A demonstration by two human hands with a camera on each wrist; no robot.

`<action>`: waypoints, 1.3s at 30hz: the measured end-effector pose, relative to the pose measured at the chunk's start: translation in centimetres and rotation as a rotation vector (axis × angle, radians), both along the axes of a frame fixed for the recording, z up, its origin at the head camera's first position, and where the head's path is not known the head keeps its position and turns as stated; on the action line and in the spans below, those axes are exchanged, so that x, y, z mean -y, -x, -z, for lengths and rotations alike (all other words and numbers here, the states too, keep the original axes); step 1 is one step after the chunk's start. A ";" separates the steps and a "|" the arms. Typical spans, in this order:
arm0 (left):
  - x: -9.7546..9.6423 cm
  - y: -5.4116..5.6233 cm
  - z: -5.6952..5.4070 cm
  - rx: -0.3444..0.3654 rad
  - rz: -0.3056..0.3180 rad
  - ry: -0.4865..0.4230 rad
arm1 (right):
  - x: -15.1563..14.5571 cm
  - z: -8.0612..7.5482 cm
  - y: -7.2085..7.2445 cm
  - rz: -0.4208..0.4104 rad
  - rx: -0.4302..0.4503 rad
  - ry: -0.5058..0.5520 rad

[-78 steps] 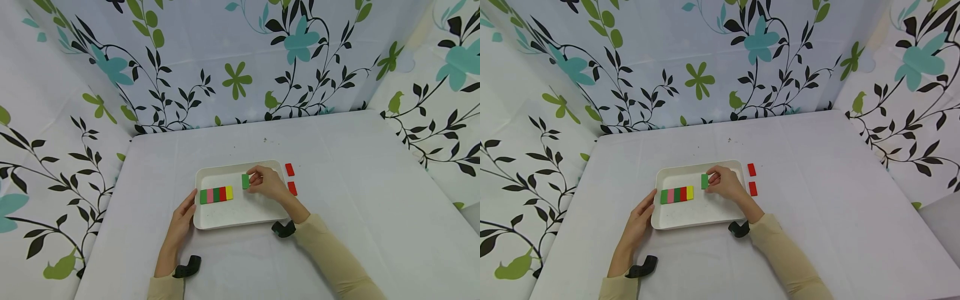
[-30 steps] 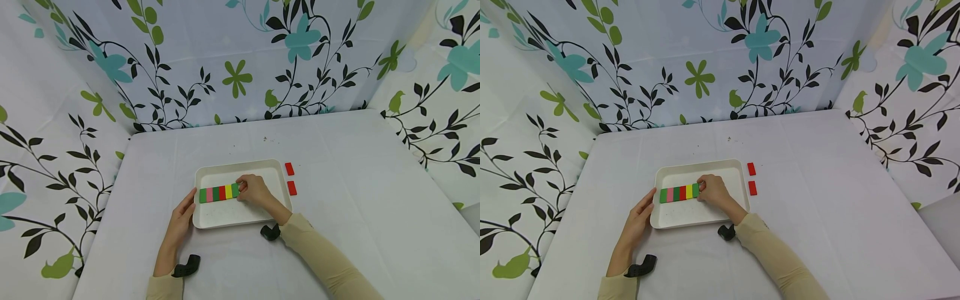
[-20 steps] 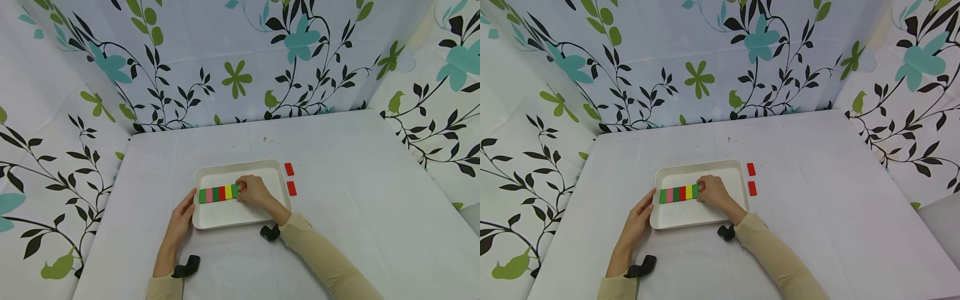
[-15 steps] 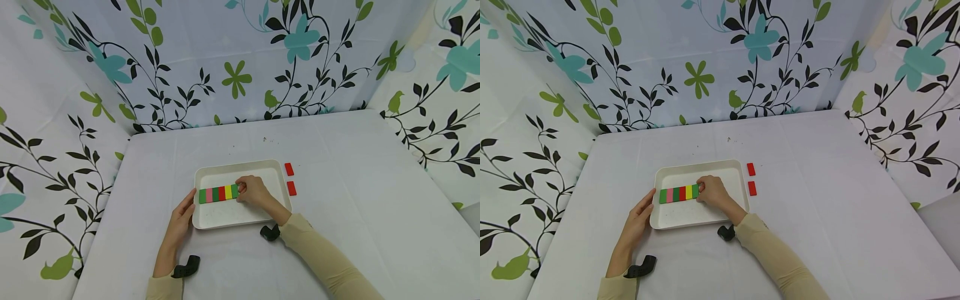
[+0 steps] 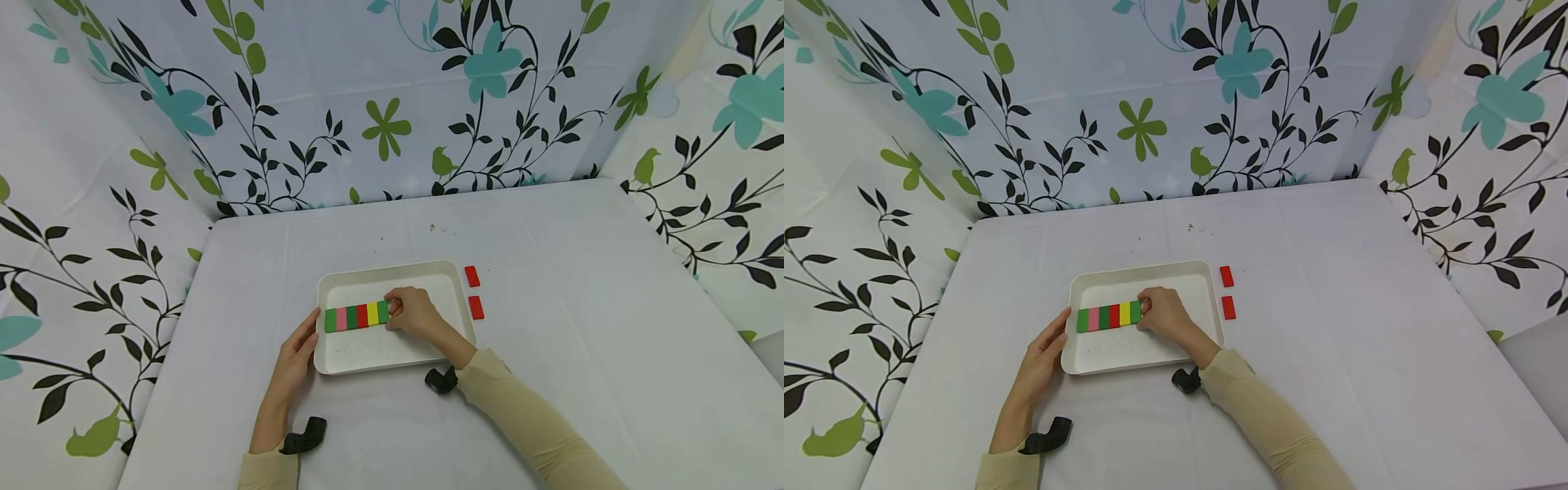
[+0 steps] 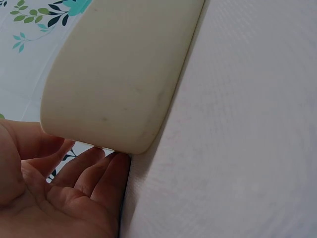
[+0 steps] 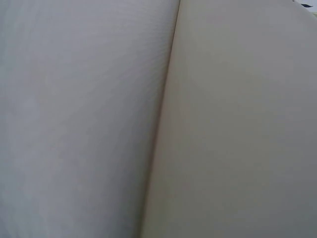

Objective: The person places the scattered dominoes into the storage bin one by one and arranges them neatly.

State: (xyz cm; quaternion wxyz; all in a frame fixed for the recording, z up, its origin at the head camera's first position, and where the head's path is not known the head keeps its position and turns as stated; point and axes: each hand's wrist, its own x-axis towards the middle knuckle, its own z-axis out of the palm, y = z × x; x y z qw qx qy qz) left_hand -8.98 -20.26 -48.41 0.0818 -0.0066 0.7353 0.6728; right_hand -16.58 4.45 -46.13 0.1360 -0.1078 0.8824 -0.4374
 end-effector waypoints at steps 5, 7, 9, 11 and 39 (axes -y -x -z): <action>0.0 0.0 -0.1 0.001 0.000 -0.002 | 0.0 0.0 0.0 0.002 0.000 0.005; 0.0 0.0 -0.1 0.003 0.001 -0.002 | 0.0 -0.1 -0.1 0.006 0.003 0.006; 0.0 0.0 -0.1 0.007 0.000 -0.004 | -0.1 -0.2 -0.1 0.010 0.006 0.002; -0.1 0.0 -0.2 0.010 -0.001 -0.005 | -0.2 -0.3 -0.1 0.012 0.008 -0.003; -0.1 -0.2 -0.3 0.023 0.002 0.018 | -15.3 -3.7 -0.1 0.107 -0.057 0.108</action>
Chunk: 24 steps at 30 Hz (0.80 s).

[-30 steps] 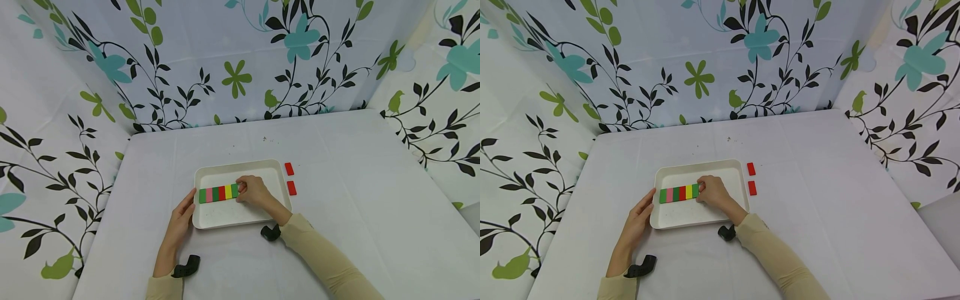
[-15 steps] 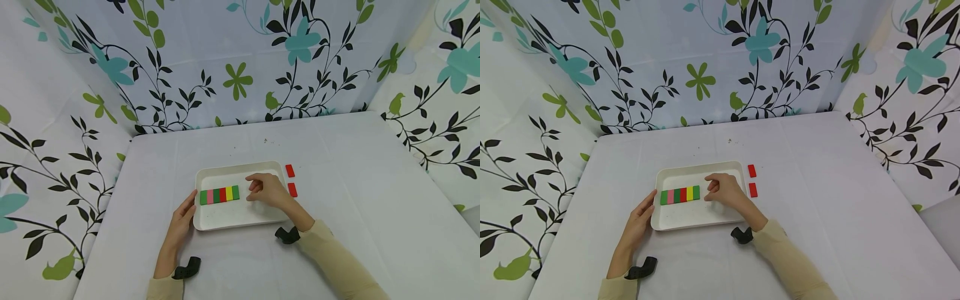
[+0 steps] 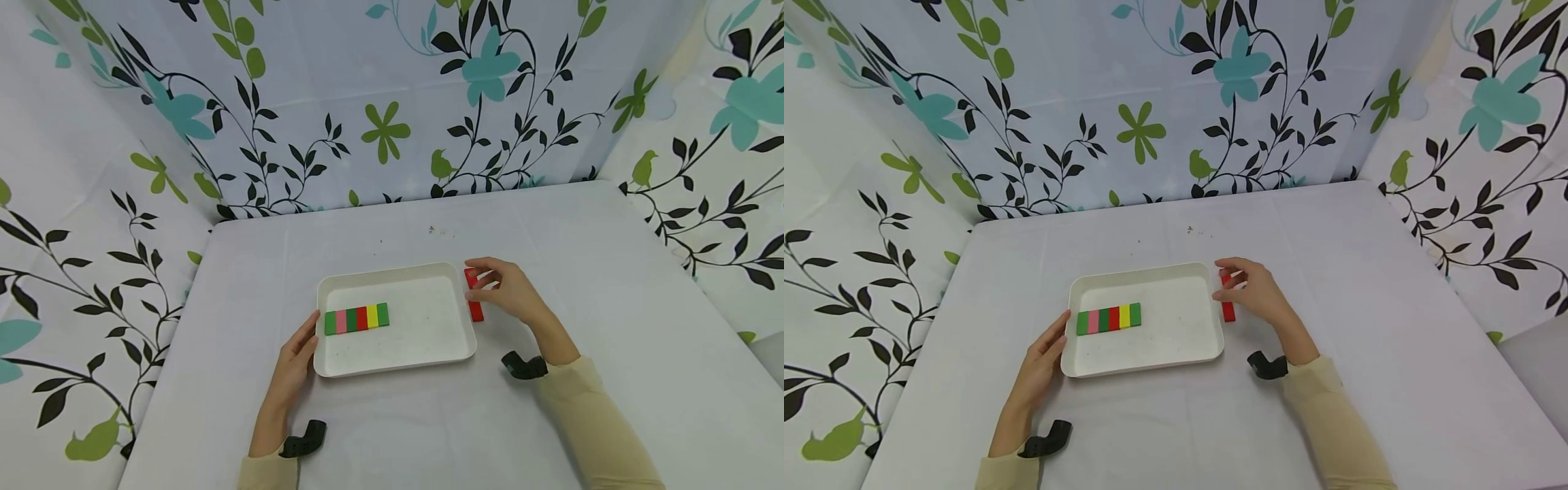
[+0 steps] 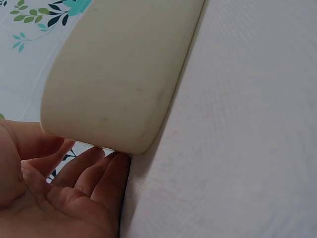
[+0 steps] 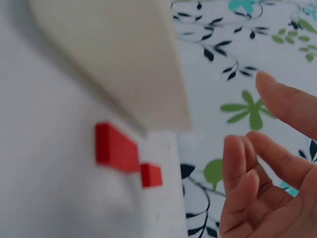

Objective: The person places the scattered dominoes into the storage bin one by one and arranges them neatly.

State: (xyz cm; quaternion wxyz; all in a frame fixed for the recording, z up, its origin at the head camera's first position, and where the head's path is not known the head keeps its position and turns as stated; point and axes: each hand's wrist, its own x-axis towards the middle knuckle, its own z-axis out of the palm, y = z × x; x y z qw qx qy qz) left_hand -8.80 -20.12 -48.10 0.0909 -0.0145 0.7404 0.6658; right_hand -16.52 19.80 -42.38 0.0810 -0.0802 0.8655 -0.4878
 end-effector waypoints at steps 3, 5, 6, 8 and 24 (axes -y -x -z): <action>0.0 0.0 0.0 -0.005 0.001 -0.003 | -1.2 1.0 0.4 0.042 0.068 -0.036; 0.1 0.0 0.0 -0.010 0.003 -0.007 | -1.8 1.7 0.5 0.066 0.106 -0.059; 0.1 0.0 0.0 -0.013 0.004 -0.010 | -2.0 2.0 0.6 0.072 0.121 -0.068; 0.0 0.0 0.0 -0.014 0.004 -0.013 | -2.4 2.6 0.7 0.078 0.143 -0.091; 0.1 0.1 0.2 -0.017 0.003 -0.012 | -2.7 4.2 0.7 0.000 0.149 -0.090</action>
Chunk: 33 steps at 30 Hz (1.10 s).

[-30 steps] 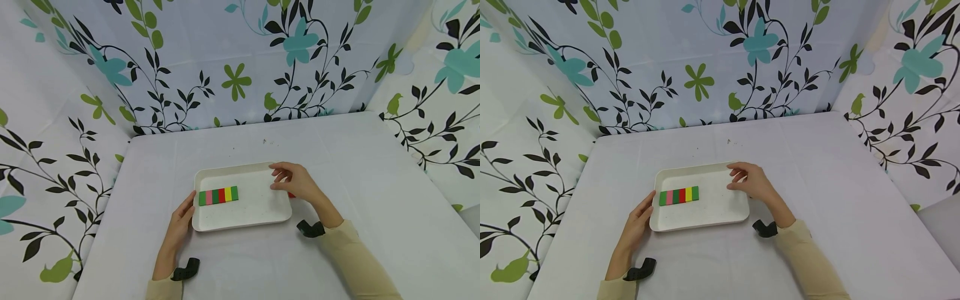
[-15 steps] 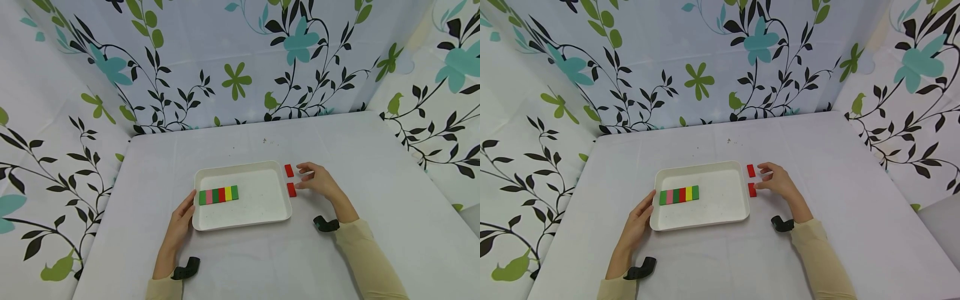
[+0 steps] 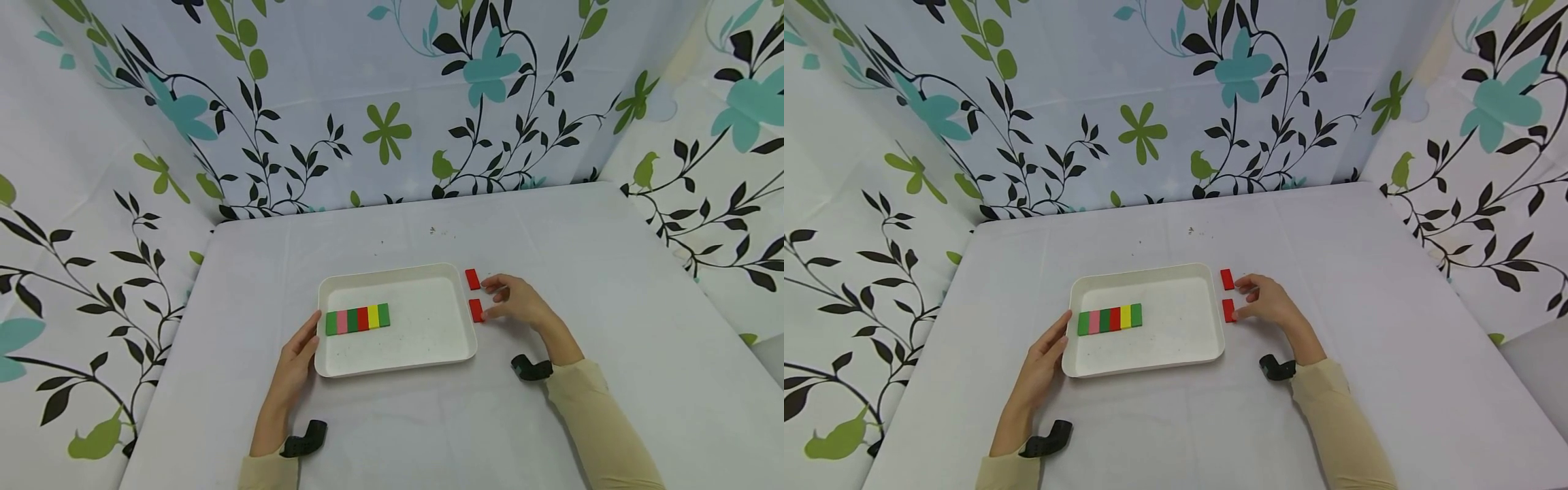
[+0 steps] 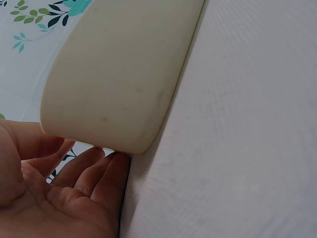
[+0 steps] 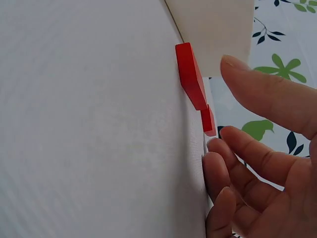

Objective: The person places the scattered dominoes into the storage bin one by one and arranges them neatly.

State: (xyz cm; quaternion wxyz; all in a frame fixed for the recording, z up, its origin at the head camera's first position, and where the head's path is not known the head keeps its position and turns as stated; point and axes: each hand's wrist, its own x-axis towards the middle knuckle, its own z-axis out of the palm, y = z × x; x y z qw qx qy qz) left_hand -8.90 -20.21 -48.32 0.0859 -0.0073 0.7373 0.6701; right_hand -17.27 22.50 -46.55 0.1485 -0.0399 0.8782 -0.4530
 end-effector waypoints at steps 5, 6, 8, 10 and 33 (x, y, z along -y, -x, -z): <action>0.0 0.0 0.0 0.008 -0.002 0.002 | 0.1 0.1 -0.2 -0.027 -0.011 -0.043; 0.0 0.0 -0.1 0.009 -0.003 0.003 | 0.2 0.2 -0.2 -0.029 -0.013 -0.049; 0.0 0.0 -0.1 0.005 -0.001 0.004 | 0.2 0.2 -0.3 -0.034 -0.021 -0.059; 0.0 -0.1 -0.2 0.002 0.001 0.001 | 0.3 0.2 -0.4 -0.036 -0.029 -0.061; 0.0 0.0 -0.1 -0.001 0.007 -0.011 | 1.1 0.6 -0.7 -0.056 -0.095 -0.148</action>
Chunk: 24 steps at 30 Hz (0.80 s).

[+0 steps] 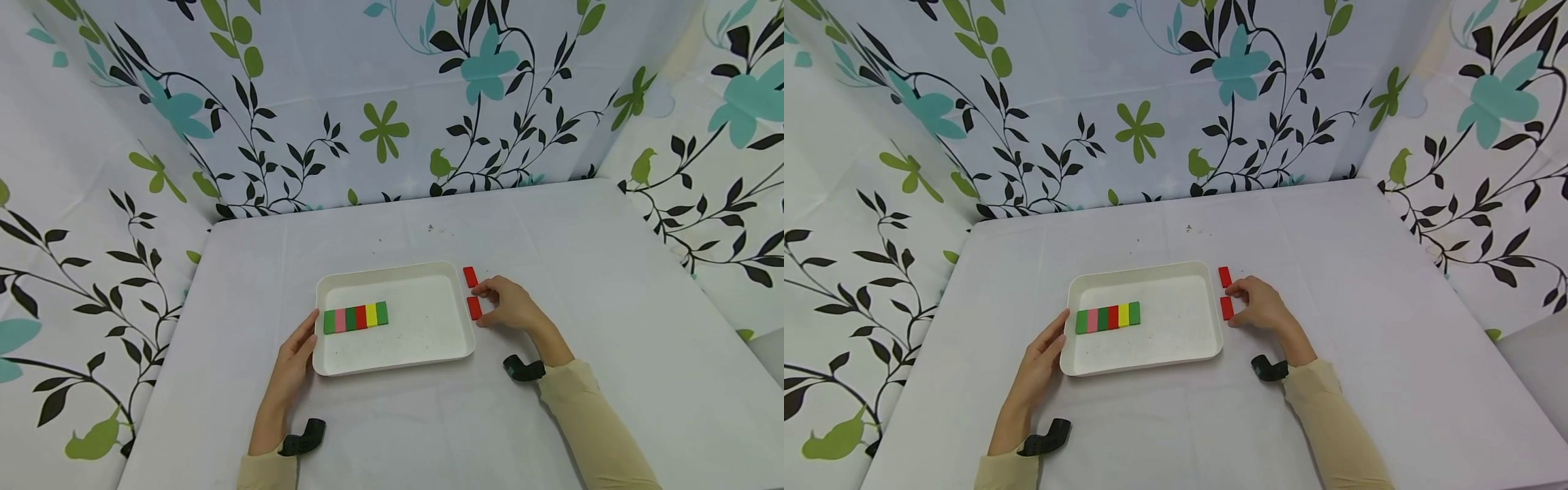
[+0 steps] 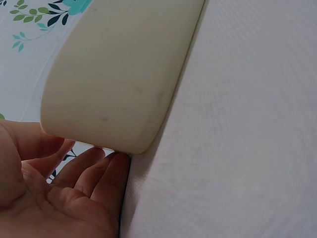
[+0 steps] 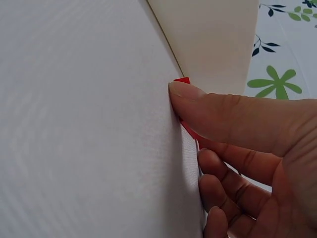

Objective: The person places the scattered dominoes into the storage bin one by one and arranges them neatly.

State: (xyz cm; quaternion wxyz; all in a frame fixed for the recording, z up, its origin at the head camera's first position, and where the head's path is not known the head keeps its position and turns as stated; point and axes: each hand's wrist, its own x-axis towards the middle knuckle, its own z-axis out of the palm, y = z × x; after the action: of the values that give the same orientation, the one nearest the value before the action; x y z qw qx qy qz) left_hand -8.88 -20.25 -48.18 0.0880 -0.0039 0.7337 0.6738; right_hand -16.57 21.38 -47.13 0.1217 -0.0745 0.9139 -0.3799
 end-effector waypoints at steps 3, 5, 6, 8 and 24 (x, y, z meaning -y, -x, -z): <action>0.0 0.0 0.0 0.004 -0.005 0.005 | 0.0 0.0 0.0 0.000 -0.004 -0.004; 0.0 0.0 0.0 0.005 -0.007 0.005 | 0.0 0.0 0.0 -0.003 -0.007 -0.005; 0.0 0.0 0.0 0.006 -0.007 0.004 | 0.0 0.1 0.0 -0.005 -0.008 -0.006; 0.0 0.0 0.0 0.006 -0.007 0.002 | 0.0 0.1 0.0 -0.009 -0.009 -0.008; 0.0 0.0 0.1 0.002 -0.012 0.012 | -0.2 -0.6 -0.1 0.046 0.021 0.052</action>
State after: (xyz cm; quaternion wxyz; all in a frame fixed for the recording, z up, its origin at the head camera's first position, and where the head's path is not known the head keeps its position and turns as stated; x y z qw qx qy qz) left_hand -8.93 -20.26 -48.31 0.0847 -0.0097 0.7377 0.6697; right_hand -16.43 21.58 -46.52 0.1207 -0.0526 0.9038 -0.4071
